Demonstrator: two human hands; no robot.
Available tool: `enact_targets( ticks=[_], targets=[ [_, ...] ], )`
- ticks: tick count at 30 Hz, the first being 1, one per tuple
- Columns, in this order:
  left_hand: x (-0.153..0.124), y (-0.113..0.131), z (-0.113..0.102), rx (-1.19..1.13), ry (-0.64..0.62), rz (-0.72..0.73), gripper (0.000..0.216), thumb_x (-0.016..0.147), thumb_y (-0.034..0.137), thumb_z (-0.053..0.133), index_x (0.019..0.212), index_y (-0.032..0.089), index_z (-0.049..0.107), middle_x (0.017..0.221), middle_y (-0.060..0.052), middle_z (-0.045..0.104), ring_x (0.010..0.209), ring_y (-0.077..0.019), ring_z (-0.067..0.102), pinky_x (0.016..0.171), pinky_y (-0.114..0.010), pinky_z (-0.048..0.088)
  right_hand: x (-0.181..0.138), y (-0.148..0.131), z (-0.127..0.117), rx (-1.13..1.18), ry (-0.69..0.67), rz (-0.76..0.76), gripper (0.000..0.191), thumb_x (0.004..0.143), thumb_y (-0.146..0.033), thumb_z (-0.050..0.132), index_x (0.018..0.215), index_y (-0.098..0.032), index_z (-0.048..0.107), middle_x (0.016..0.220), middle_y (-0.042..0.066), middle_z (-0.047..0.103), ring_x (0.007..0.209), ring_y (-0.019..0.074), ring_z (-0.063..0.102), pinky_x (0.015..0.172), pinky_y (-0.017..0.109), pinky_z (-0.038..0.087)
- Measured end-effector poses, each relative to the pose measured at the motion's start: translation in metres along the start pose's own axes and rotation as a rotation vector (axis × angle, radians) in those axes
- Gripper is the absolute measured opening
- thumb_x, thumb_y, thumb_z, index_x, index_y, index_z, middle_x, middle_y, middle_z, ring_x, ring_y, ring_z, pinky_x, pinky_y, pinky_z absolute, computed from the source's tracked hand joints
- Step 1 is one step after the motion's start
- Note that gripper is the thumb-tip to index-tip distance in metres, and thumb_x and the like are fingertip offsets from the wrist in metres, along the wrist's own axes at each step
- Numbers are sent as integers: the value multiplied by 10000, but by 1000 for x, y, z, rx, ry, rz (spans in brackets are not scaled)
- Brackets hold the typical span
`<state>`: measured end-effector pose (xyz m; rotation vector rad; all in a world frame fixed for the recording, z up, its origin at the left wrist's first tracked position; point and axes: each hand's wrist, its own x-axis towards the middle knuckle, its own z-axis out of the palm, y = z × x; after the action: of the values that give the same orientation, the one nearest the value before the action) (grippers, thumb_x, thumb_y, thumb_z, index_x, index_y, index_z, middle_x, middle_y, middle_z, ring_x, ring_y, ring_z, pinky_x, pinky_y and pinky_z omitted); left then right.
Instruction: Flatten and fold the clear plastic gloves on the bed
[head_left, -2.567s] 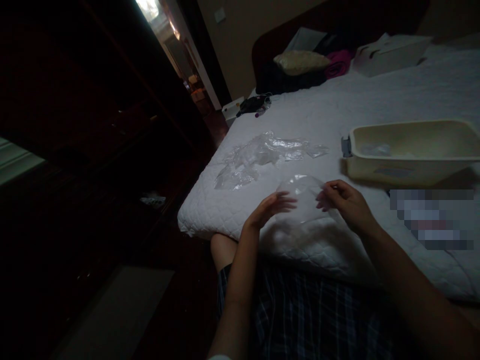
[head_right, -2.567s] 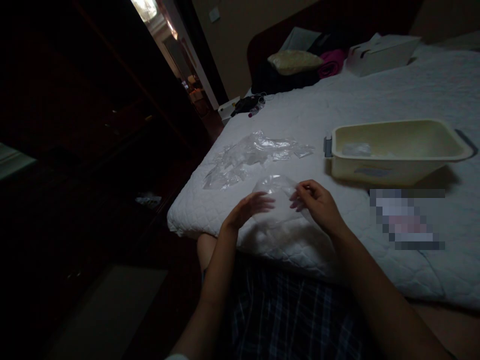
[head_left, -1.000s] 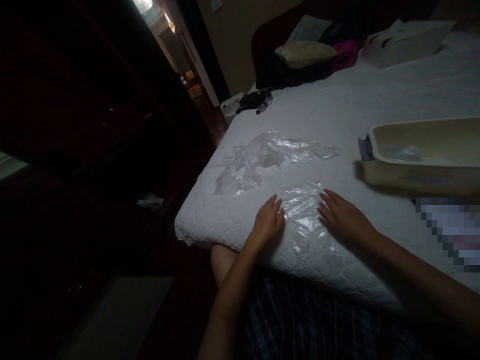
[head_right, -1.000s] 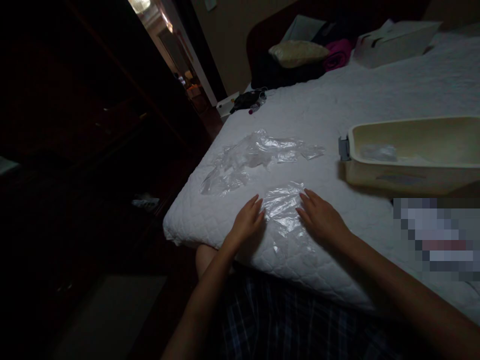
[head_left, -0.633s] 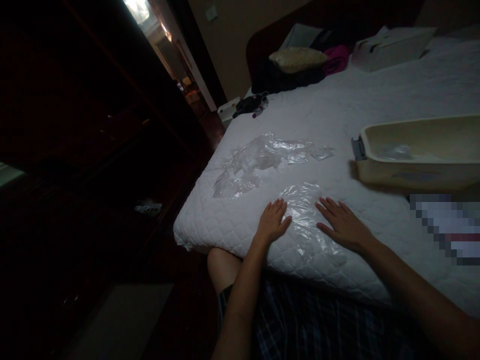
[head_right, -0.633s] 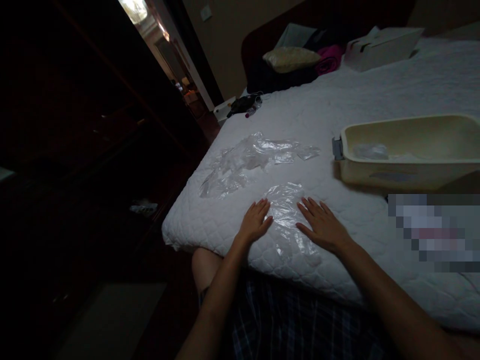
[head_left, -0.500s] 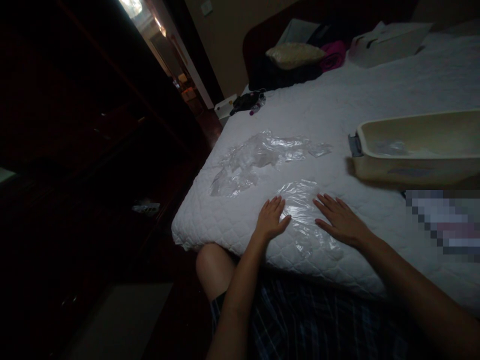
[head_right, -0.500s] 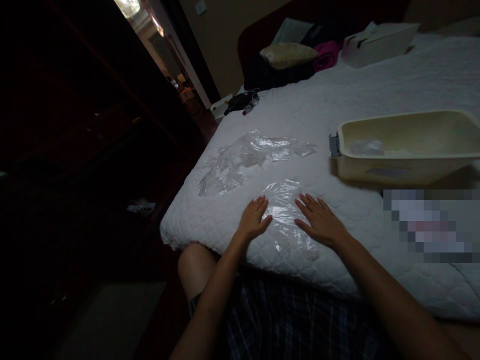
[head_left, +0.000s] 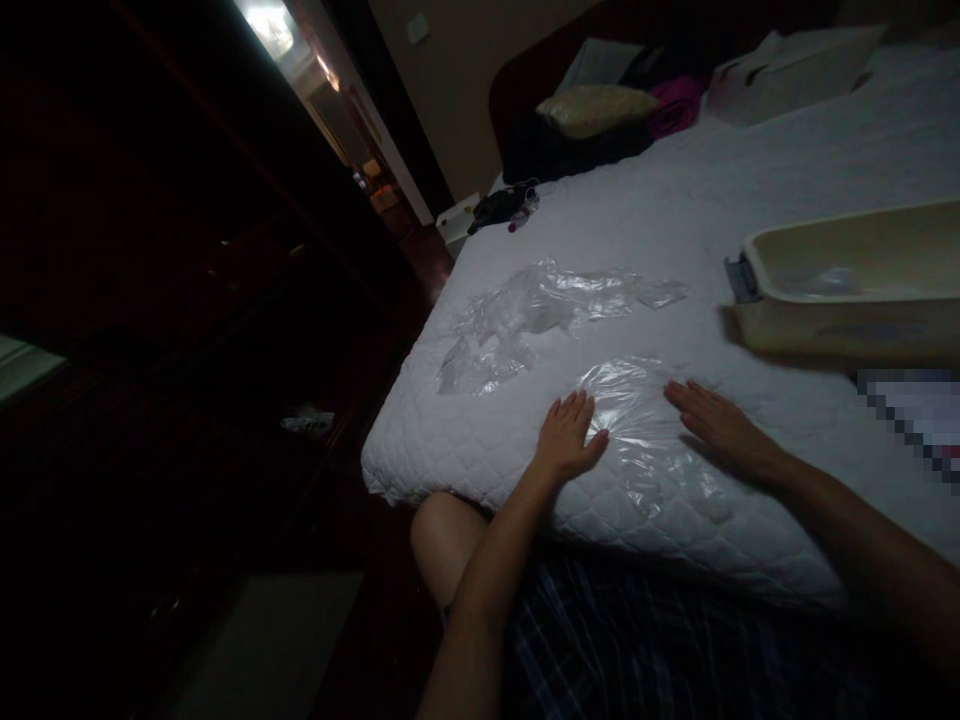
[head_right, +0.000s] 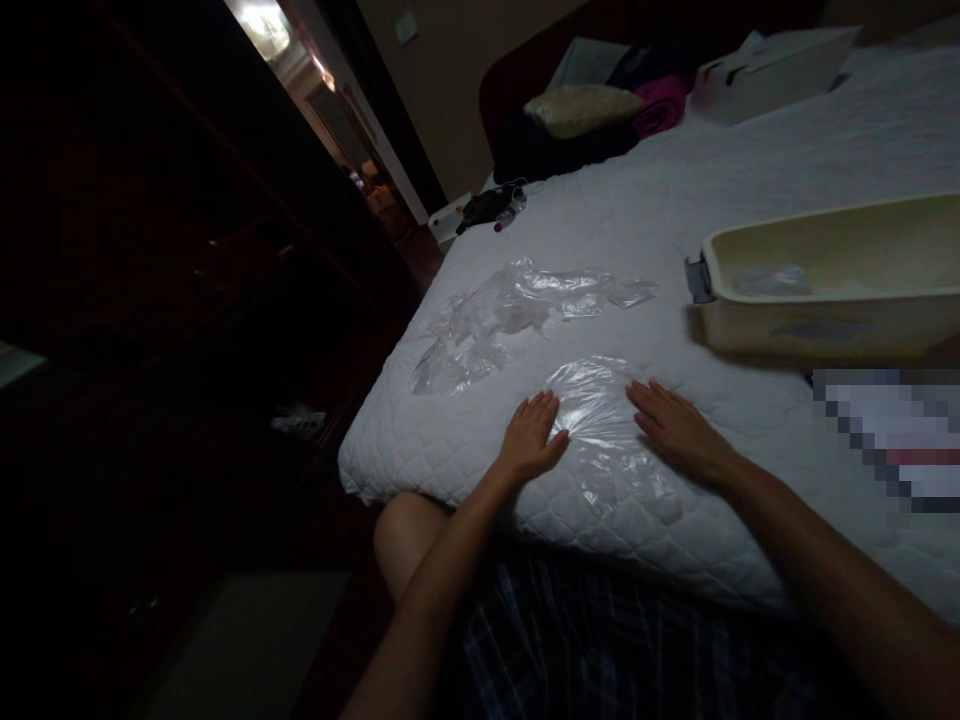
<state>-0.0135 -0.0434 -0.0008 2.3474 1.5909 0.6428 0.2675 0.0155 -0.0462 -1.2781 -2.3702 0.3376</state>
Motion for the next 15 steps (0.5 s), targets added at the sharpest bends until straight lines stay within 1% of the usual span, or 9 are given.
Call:
enact_targets(
  ticks=[3,5,7,8,10,12,13,15],
  targets=[
    [-1,-2,-1,6,-19,22,497,854,292,507,1330,158,451,1478,-123,384,1411,-242,281,1185,-460,149,-2,-1,-6,0,-48,2,588,893,-474,379,1404,-186,429,1483,106,383,1390,276,280,1115,503,273],
    [-2,-3,-1,2,-33,40,522,814,280,553,1312,151,468,1477,-132,380,1413,-264,270,1186,-477,140,-2,-6,-14,15,-78,19,615,852,-527,459,1385,-221,452,1485,99,381,1389,284,283,1121,502,259],
    [-2,-3,-2,-20,-37,50,564,790,294,588,1323,167,456,1489,-125,361,1420,-275,251,1185,-500,129,0,-13,-24,90,-93,63,593,817,-527,527,1338,-245,505,1471,98,405,1374,296,316,1114,479,285],
    [-2,-3,-3,-36,-39,48,576,789,304,597,1331,182,447,1496,-116,352,1424,-272,241,1185,-505,124,1,-16,-29,158,-88,109,562,816,-516,540,1305,-240,538,1450,105,436,1352,298,358,1101,453,315],
    [-2,-3,-6,-66,-53,34,585,793,333,612,1339,210,441,1502,-94,346,1428,-259,235,1188,-501,124,4,-22,-41,322,-37,245,491,831,-498,531,1222,-210,598,1359,126,536,1254,290,489,1043,391,397],
    [-1,-4,-8,-96,-73,19,576,799,367,622,1331,222,457,1493,-81,365,1426,-248,243,1190,-486,131,6,-27,-51,419,75,390,429,829,-486,531,1117,-187,640,1206,136,641,1095,275,602,962,364,456],
    [0,-5,-9,-114,-80,14,563,805,375,621,1325,222,468,1487,-78,377,1424,-244,247,1190,-480,135,7,-29,-55,419,136,440,401,819,-480,541,1066,-184,652,1134,135,671,1021,269,630,927,365,470],
    [1,-8,-11,-161,-78,2,526,816,368,613,1307,221,494,1472,-75,401,1420,-240,260,1188,-477,145,8,-33,-62,355,222,477,353,803,-459,556,996,-182,660,1050,130,692,931,262,645,872,372,483]
  ],
)
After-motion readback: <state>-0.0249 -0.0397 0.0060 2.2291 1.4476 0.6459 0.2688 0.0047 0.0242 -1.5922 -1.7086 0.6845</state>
